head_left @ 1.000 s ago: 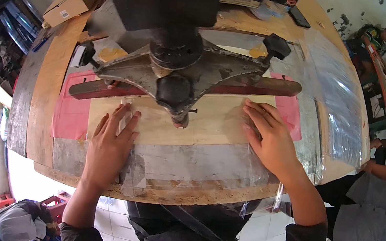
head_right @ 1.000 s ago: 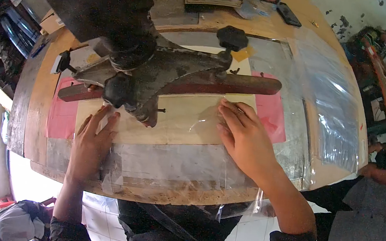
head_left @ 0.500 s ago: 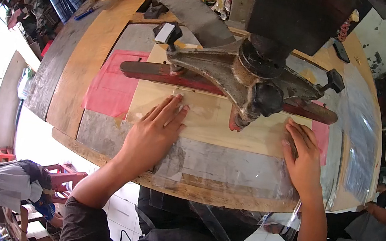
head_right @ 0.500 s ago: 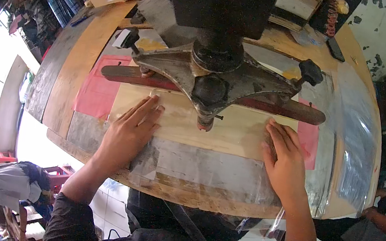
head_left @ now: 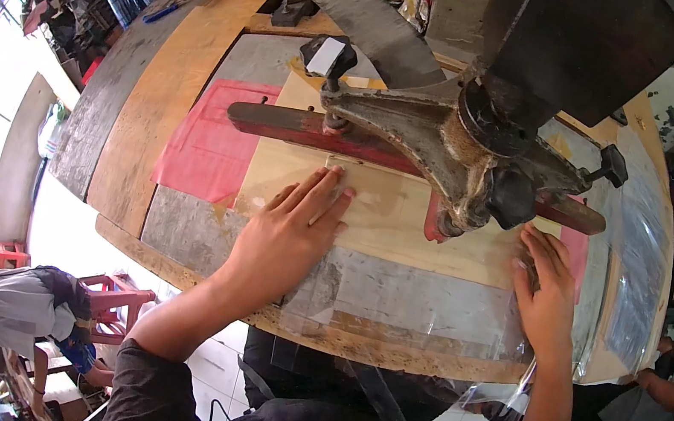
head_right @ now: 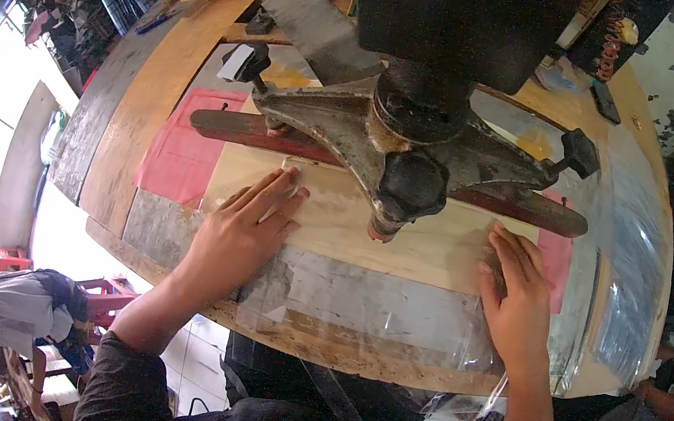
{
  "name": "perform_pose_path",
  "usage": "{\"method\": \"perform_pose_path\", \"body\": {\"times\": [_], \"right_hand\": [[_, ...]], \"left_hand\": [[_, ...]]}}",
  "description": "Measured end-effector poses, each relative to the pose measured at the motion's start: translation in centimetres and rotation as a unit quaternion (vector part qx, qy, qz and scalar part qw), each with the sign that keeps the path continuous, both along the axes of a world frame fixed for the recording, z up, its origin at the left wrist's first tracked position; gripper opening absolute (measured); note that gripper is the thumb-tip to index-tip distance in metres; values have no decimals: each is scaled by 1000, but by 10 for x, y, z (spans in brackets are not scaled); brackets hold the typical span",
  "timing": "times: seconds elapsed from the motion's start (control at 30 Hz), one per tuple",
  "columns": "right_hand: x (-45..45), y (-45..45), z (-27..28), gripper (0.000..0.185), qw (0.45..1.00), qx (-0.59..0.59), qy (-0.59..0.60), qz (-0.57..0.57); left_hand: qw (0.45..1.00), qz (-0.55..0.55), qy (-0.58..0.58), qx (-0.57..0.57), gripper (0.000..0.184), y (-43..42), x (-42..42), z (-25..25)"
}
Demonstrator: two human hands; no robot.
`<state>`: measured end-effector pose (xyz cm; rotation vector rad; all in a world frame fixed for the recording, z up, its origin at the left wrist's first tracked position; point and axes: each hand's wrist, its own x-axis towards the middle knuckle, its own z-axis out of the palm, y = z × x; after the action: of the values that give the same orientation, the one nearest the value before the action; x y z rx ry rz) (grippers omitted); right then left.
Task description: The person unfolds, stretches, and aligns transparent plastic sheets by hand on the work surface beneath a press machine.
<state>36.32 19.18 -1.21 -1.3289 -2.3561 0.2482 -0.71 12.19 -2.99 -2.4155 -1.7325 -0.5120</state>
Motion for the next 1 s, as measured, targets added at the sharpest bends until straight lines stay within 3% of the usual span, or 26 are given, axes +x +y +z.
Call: {"method": "perform_pose_path", "body": {"times": [1.0], "right_hand": [[9,6,-2,43,999,30,-7,21]], "left_hand": [[997,29,-49,-59,43,1,9,11]]}}
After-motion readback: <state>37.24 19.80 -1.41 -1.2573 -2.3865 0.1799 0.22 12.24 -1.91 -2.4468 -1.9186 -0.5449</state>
